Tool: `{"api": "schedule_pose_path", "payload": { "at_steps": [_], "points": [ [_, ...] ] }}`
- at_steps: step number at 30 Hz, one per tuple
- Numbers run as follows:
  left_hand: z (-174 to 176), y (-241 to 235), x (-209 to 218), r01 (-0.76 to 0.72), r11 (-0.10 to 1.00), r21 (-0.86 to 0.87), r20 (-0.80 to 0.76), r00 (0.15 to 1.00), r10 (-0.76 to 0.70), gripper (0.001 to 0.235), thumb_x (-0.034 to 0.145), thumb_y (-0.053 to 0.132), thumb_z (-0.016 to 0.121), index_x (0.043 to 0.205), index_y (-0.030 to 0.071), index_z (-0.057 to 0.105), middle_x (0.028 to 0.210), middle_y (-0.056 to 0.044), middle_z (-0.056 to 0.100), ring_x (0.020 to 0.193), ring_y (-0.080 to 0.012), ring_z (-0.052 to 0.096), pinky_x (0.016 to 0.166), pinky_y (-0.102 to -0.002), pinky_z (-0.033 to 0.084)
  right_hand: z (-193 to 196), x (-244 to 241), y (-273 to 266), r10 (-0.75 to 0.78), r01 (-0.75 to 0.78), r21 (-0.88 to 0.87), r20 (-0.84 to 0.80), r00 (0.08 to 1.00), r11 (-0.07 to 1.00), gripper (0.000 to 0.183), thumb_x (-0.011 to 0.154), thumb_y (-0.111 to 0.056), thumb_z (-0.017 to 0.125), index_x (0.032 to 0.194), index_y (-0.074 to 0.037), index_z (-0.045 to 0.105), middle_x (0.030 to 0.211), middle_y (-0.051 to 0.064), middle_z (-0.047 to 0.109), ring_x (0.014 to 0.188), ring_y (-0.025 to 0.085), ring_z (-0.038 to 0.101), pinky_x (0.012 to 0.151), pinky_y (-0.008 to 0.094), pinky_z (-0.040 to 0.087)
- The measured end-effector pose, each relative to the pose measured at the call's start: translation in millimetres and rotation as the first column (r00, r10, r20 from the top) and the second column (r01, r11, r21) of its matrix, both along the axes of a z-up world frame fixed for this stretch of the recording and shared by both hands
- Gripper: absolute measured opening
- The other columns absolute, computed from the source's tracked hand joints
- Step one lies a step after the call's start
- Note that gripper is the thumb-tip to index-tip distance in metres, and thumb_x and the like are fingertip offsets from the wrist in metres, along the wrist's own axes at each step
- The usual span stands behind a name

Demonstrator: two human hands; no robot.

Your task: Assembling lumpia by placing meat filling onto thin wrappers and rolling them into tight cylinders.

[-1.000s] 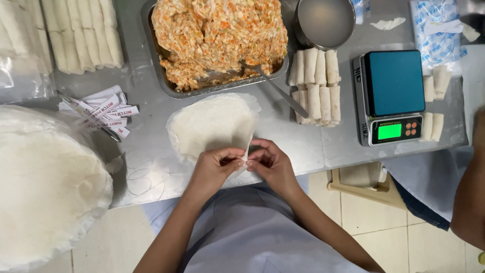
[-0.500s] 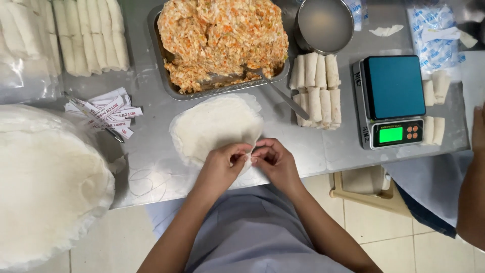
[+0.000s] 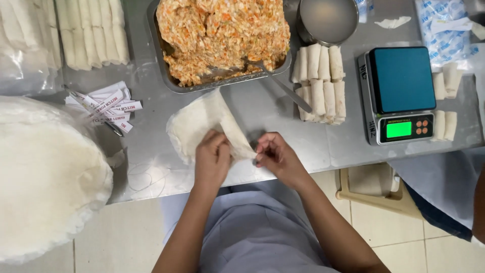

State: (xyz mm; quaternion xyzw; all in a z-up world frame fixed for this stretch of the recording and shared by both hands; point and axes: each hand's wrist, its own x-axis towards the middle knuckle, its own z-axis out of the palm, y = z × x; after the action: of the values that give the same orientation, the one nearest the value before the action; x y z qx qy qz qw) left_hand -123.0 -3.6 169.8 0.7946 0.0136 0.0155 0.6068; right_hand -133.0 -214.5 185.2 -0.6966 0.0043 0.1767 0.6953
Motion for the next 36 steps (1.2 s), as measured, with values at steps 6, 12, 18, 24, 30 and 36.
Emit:
{"api": "schedule_pose_path", "payload": {
  "at_steps": [6,12,18,24,30,36],
  "points": [
    [43,-5,-13,0.194,0.926,0.324,0.003,0.979,-0.206,0.033,0.088,0.013,0.054,0.110,0.020,0.078,0.093,-0.007,0.065,0.090,-0.0349,0.070,0.080,-0.046,0.060,25,9,13,0.016,-0.028,-0.392,-0.035,0.999,0.919,0.040,0.096,-0.009,0.064,0.134,-0.005,0.053,0.108,0.027,0.071,0.078,0.032,0.074,0.069,0.040,0.066],
    [33,30,0,0.117,0.939,0.324,-0.065,0.993,-0.101,0.025,0.088,0.013,0.055,0.099,0.016,0.077,0.091,-0.012,0.065,0.094,-0.0400,0.068,0.083,-0.050,0.057,32,5,10,0.065,-0.107,-0.435,-0.112,0.992,0.894,0.041,0.095,-0.003,0.044,0.133,-0.008,0.057,0.060,0.013,0.067,0.043,0.021,0.064,0.049,0.035,0.056],
    [51,-27,3,0.229,0.802,0.551,0.003,0.961,-0.277,0.025,0.085,0.010,0.072,0.109,0.004,0.068,0.113,-0.016,0.061,0.114,-0.0382,0.059,0.098,-0.043,0.050,50,23,26,0.095,-0.012,-0.687,0.083,0.992,0.726,0.042,0.092,-0.029,0.076,0.126,-0.006,0.066,0.111,0.020,0.076,0.112,0.039,0.070,0.095,0.049,0.056],
    [33,18,20,0.008,0.999,0.039,-0.226,0.974,0.001,0.013,0.092,0.006,0.062,0.103,0.008,0.057,0.106,-0.017,0.077,0.111,-0.0385,0.070,0.091,-0.046,0.056,38,15,7,0.065,-0.053,-0.633,-0.003,0.998,0.772,0.035,0.104,-0.025,0.053,0.129,-0.005,0.067,0.087,0.024,0.077,0.083,0.036,0.077,0.077,0.044,0.060],
    [87,-3,22,0.299,0.891,0.342,-0.341,0.923,-0.179,0.045,0.085,0.020,0.069,0.127,0.018,0.054,0.126,-0.016,0.068,0.119,-0.0393,0.065,0.096,-0.054,0.055,65,33,30,0.147,0.000,-0.665,0.166,0.975,0.747,0.042,0.091,-0.028,0.073,0.122,0.000,0.068,0.087,0.025,0.075,0.086,0.042,0.075,0.076,0.049,0.060],
    [36,-8,35,0.124,0.918,0.376,-0.203,0.978,-0.049,0.012,0.094,0.022,0.066,0.098,0.010,0.065,0.089,-0.018,0.074,0.091,-0.0426,0.073,0.079,-0.055,0.057,-3,39,7,0.039,0.086,-0.610,0.189,0.981,0.788,0.026,0.096,-0.023,0.069,0.116,-0.006,0.072,0.084,0.017,0.077,0.083,0.036,0.075,0.075,0.045,0.058]
  ]
}}
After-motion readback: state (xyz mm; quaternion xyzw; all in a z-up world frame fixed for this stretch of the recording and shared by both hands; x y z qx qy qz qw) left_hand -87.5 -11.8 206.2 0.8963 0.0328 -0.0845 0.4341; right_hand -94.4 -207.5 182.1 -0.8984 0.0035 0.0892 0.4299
